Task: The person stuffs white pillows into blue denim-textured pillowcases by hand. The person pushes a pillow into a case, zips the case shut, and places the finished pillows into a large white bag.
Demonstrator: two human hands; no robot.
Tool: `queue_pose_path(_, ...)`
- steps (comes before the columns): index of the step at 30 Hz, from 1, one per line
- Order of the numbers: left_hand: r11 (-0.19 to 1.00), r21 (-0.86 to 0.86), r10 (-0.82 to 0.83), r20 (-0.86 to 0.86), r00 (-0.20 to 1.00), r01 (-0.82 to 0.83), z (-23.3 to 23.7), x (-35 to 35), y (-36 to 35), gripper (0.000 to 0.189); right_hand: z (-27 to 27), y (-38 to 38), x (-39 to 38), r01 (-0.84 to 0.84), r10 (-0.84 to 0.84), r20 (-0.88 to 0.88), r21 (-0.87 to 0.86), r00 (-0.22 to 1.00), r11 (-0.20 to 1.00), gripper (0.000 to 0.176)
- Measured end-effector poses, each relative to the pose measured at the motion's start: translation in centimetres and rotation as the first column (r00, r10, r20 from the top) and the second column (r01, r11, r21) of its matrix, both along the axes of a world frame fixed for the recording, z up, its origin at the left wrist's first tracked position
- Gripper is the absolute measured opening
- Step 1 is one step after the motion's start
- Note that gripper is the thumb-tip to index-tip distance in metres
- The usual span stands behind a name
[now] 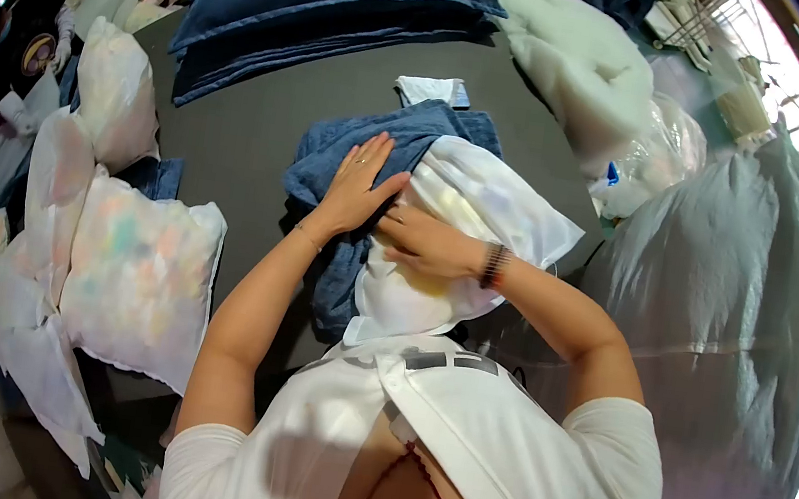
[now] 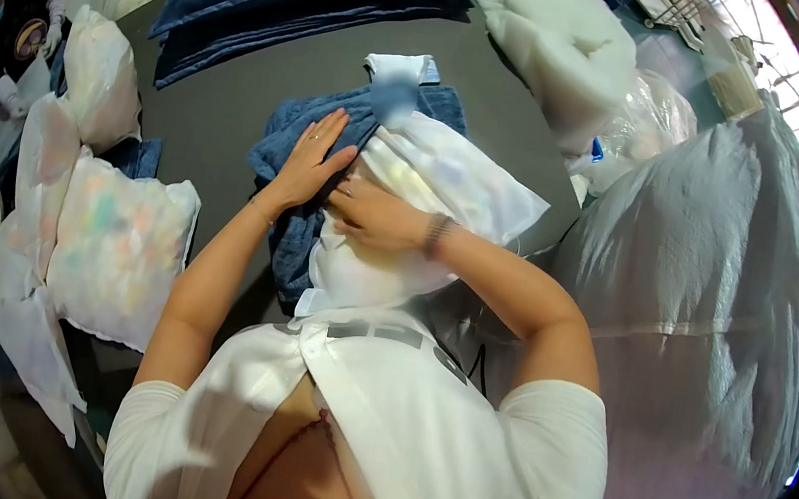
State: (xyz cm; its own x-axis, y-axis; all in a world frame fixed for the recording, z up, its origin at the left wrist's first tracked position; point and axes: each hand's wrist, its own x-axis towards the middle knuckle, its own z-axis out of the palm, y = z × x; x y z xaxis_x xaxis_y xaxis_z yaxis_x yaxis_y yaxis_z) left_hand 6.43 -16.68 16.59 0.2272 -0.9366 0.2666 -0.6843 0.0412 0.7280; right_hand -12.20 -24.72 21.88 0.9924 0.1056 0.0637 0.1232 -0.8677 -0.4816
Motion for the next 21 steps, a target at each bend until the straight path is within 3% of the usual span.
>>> queue_pose_path(2, 0.998, 0.037, 0.041, 0.040, 0.998, -0.042, -0.1, -0.1, 0.0, 0.077, 4.0, -2.4, -3.0, 0.237, -0.207, -0.115, 0.435, 0.972, 0.869, 0.023)
queue_pose_path(3, 0.999, 0.017, 0.042, 0.077, 0.996, -0.043, 0.9, -0.4, 0.0, 0.075, 3.7, -4.9, -3.7, 0.401, -0.448, 0.037, 0.382, 0.893, 0.832, 0.027)
queue_pose_path(4, 0.993, 0.002, 0.116, 0.227, 0.967, -0.120, 2.0, -1.3, 0.0, 0.072, 5.1, -6.4, -3.3, 0.474, -0.557, 0.320, 0.303, 0.766, 0.827, 0.034)
queue_pose_path(5, 0.982, -0.029, 0.186, 0.375, 0.908, -0.189, 3.1, -2.5, -0.3, 0.069, 3.9, -8.7, -3.2, 0.482, -0.566, 0.320, 0.306, 0.760, 0.821, 0.034)
queue_pose_path(6, 0.983, -0.037, 0.181, 0.380, 0.907, -0.181, 3.9, -3.3, -0.8, 0.069, 1.9, -11.4, -3.1, 0.655, -0.670, 0.028, 0.178, 0.742, 0.734, 0.051)
queue_pose_path(7, 0.985, -0.067, 0.170, 0.431, 0.886, -0.157, 4.7, -3.9, -1.5, 0.060, 1.0, -12.9, -3.4, 0.768, -0.745, -0.245, -0.002, 0.621, 0.641, 0.070)
queue_pose_path(9, 0.987, -0.096, 0.156, 0.483, 0.862, -0.125, 5.2, -3.9, -2.4, 0.053, 1.2, -10.1, -3.3, 0.752, -0.591, -0.529, 0.148, 0.609, 0.642, 0.083)
queue_pose_path(11, 0.998, -0.012, 0.056, 0.587, 0.807, -0.061, 4.0, -1.9, -2.8, 0.034, 0.2, -5.9, -2.5, 0.744, -0.664, -0.377, 0.114, 0.645, 0.658, 0.078)
queue_pose_path(12, 0.997, -0.076, 0.049, 0.565, 0.823, -0.007, 3.4, -0.6, -2.7, 0.024, 0.0, -3.9, -2.0, 0.727, -0.681, -0.304, 0.059, 0.666, 0.684, 0.061)
queue_pose_path(13, 1.000, -0.013, -0.011, 0.543, 0.840, 0.021, 3.7, 0.6, -2.4, 0.020, -1.8, -3.3, -1.2, 0.494, -0.511, -0.177, -0.131, 0.841, 0.859, 0.055)
queue_pose_path(15, 0.998, 0.037, -0.062, 0.547, 0.835, 0.050, 4.7, 1.6, -3.5, 0.015, -5.4, -1.9, 1.3, 0.634, -0.645, -0.111, -0.122, 0.756, 0.764, 0.033)
queue_pose_path(17, 0.968, -0.084, -0.133, 0.631, 0.765, 0.237, 6.0, -0.2, -3.6, 0.011, -4.8, -0.8, 3.9, 0.761, -0.772, -0.151, -0.132, 0.618, 0.635, 0.025)
queue_pose_path(19, 0.937, -0.007, -0.204, 0.800, 0.565, 0.349, 5.9, -3.6, -1.5, 0.011, -5.1, -2.2, 3.6, 0.687, -0.691, -0.138, -0.081, 0.710, 0.722, 0.025)
queue_pose_path(20, 0.932, -0.073, -0.172, 0.771, 0.613, 0.354, 5.4, -3.2, -0.8, 0.007, -7.7, -2.2, 4.2, 0.771, -0.776, -0.103, -0.088, 0.622, 0.630, 0.028)
queue_pose_path(21, 0.931, -0.073, -0.170, 0.781, 0.601, 0.358, 5.5, -2.9, -0.2, 0.007, -6.0, -1.2, 3.4, 0.785, -0.785, -0.045, -0.004, 0.618, 0.619, 0.028)
